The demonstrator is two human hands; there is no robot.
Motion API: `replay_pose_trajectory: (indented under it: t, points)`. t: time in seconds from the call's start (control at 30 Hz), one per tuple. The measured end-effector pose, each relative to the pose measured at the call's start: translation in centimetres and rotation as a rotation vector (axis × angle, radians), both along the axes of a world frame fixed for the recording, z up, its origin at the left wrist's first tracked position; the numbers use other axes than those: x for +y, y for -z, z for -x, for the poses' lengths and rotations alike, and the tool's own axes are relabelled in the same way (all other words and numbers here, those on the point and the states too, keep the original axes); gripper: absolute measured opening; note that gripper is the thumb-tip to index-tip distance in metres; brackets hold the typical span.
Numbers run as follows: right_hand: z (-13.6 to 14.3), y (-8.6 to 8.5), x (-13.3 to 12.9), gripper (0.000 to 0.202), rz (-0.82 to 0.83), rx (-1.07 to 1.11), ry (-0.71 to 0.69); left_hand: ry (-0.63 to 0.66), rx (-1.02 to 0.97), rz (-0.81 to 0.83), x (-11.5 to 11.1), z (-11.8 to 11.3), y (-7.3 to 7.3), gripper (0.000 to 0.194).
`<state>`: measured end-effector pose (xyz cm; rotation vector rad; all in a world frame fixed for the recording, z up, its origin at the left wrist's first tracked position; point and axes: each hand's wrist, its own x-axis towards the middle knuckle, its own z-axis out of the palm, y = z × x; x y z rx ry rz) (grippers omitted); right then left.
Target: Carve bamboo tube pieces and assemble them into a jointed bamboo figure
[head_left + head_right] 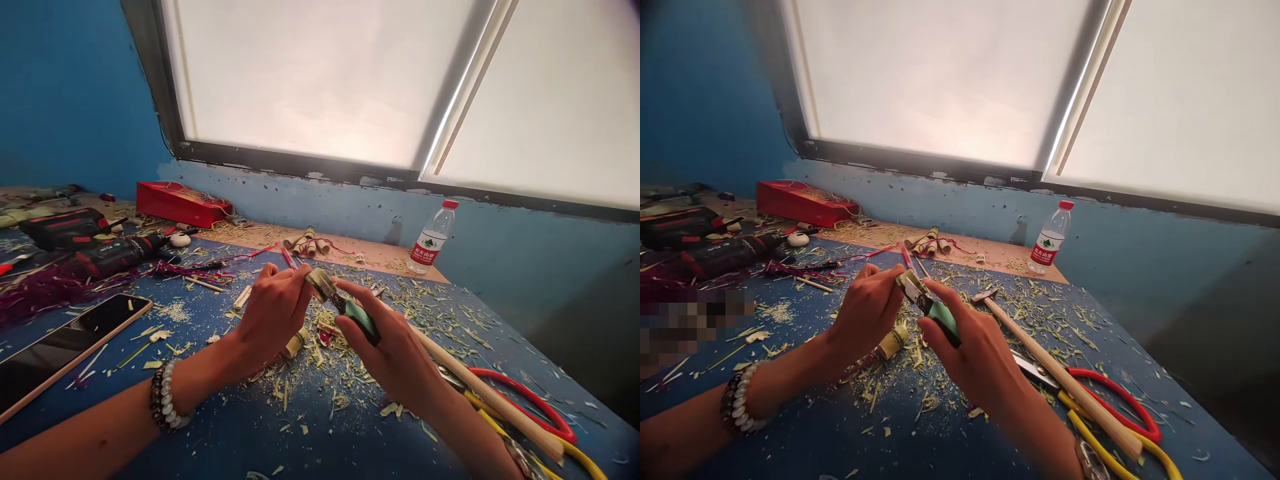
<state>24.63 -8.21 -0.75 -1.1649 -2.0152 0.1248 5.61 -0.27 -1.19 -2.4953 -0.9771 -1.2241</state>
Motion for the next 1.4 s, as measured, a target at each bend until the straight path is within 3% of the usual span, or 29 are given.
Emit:
replay_pose_trajectory:
  t: [0.2,0.43,0.63,0.73,0.93,1.07,1.23,1.4]
  points:
    - [0.6,0.3,-0.1,0.027,-0.018,0.061,0.023,-0.046,0.042,-0.056,-0.5,-0.2,-0.1,0.039]
    - [-0.1,0.2,0.7,0.033,0.007,0.226,0.187,-0.039,0.041,-0.058,-0.8,-0.3,-0.2,0.035]
    - [-0.4,-0.2,0.3,0.046,0.029,0.067,-0.002,-0.061,0.035,-0.044,0.0,0.0,-0.2,0.039]
    - [0.2,0.1,0.1,0.043,0.041,0.012,-0.02,-0.041,0.014,-0.035,0.0,0.0,-0.1,0.039]
    - [0.6,0.6,0.6,0.031,0.011,0.118,0.053,0.018,-0.038,0.078,-0.8,-0.5,-0.1,0.037]
    - [-0.3,0.4,1.0,0.034,0.008,0.234,0.157,0.073,-0.079,0.149,-1.4,-0.9,-0.1,0.039]
    - [0.0,0.1,0.4,0.044,-0.015,0.091,0.037,0.115,-0.236,0.297,-1.0,-0.9,0.5,0.048]
    - [0.7,0.5,0.2,0.032,-0.035,0.018,0.032,0.244,-0.307,0.479,-0.7,-1.0,1.5,0.047]
